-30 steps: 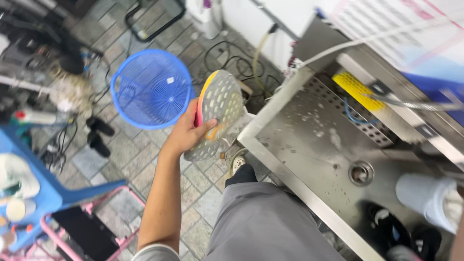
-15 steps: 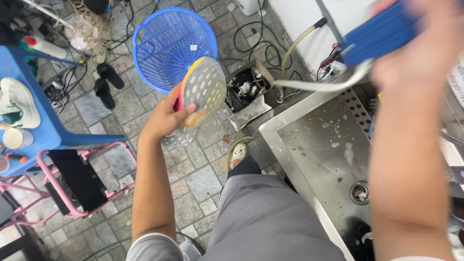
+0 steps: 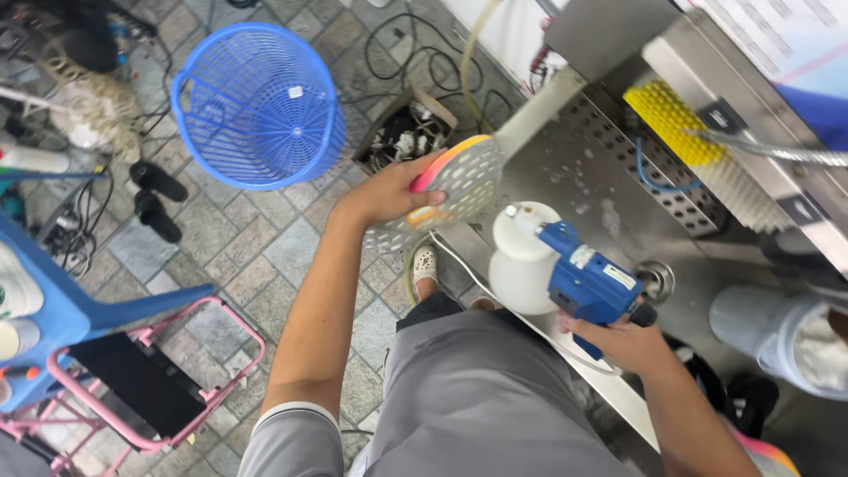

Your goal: The person scrubs a white sneaker with a pink and orange sole using a white sponge, focusing on the sole and upper parts. They rinse the shoe under a tap and use a spray bottle to apply liquid before scrubbing again. The person then places the shoe aside and picks up a brown sandal to begin cleaning it.

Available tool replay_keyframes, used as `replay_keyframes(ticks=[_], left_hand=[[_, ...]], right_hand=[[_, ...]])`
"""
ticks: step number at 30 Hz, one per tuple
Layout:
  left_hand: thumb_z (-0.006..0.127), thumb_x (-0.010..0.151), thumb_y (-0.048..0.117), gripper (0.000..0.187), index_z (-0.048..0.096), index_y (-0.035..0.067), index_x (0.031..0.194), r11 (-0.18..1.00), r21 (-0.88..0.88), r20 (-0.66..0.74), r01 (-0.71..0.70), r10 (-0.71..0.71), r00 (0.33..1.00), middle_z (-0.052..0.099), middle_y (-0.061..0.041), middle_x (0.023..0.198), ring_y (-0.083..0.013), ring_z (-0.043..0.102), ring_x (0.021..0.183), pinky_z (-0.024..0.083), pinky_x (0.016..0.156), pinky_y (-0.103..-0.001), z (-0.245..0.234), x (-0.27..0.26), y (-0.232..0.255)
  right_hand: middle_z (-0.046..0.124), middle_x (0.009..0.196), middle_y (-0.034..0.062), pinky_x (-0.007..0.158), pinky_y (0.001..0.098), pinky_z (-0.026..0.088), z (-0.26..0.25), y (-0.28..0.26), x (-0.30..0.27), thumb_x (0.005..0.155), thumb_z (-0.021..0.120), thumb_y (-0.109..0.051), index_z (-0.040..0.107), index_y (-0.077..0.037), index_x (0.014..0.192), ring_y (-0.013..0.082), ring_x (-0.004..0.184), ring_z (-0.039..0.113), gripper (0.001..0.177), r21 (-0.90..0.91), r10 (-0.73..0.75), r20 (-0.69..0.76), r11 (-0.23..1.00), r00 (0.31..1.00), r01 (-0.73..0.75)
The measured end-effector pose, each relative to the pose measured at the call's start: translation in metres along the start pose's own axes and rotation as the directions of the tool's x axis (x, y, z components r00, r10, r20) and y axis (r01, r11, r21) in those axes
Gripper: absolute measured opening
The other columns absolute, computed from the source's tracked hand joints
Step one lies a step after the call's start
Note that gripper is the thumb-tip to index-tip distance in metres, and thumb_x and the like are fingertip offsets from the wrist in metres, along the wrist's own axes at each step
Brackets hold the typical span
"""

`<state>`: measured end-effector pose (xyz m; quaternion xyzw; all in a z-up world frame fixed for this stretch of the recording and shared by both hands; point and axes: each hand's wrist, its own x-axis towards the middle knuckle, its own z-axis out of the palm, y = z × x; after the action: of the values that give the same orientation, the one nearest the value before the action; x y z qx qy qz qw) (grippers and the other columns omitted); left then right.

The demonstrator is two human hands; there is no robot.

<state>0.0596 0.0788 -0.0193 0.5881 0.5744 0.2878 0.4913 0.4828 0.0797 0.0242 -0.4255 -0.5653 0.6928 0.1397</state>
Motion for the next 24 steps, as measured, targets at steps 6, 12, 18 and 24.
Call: replay_keyframes(ticks=[6, 12, 18, 24], left_hand=[[0.08, 0.08, 0.046, 0.081, 0.048, 0.027, 0.152, 0.973, 0.204, 0.044, 0.103, -0.114, 0.992, 0.072, -0.014, 0.123, -0.0292, 0.071, 0.112, 0.052, 0.1, -0.038, 0.034, 0.066, -0.006], [0.09, 0.058, 0.055, 0.089, 0.059, 0.037, 0.139, 0.837, 0.532, -0.108, 0.13, -0.085, 0.99, 0.069, -0.011, 0.115, -0.0338, 0.067, 0.106, 0.052, 0.086, -0.047, 0.035, 0.059, 0.006], [0.091, 0.052, 0.057, 0.095, 0.058, 0.047, 0.14, 0.732, 0.613, -0.197, 0.296, -0.221, 0.955, 0.071, -0.007, 0.11, -0.0316, 0.069, 0.104, 0.054, 0.085, -0.048, 0.035, 0.038, 0.028], [0.093, 0.05, 0.053, 0.096, 0.058, 0.049, 0.14, 0.756, 0.565, -0.188, 0.33, -0.272, 0.944, 0.073, -0.005, 0.111, -0.031, 0.069, 0.105, 0.053, 0.087, -0.047, 0.035, 0.036, 0.034]], right_hand=[[0.075, 0.091, 0.0083, 0.069, 0.0336, 0.06, -0.024, 0.02, -0.04, 0.082, 0.076, 0.001, 0.069, 0.001, 0.108, 0.0159, 0.077, 0.071, 0.027, -0.061, 0.026, -0.269, 0.997, 0.963, -0.044], [0.074, 0.085, 0.0071, 0.068, 0.0325, 0.058, -0.017, 0.017, -0.043, 0.077, 0.079, -0.004, 0.069, 0.0, 0.103, 0.0152, 0.072, 0.071, 0.028, -0.03, 0.149, -0.286, 0.986, 0.947, -0.164], [0.074, 0.077, 0.0082, 0.067, 0.0312, 0.056, -0.019, 0.019, -0.04, 0.08, 0.08, -0.008, 0.071, 0.001, 0.098, 0.0141, 0.069, 0.07, 0.022, -0.095, 0.148, -0.201, 0.981, 0.968, -0.17], [0.073, 0.081, 0.004, 0.066, 0.0292, 0.057, -0.018, 0.019, -0.033, 0.082, 0.077, -0.009, 0.07, -0.001, 0.098, 0.0125, 0.068, 0.07, 0.02, -0.047, 0.088, -0.156, 0.994, 0.984, -0.097]])
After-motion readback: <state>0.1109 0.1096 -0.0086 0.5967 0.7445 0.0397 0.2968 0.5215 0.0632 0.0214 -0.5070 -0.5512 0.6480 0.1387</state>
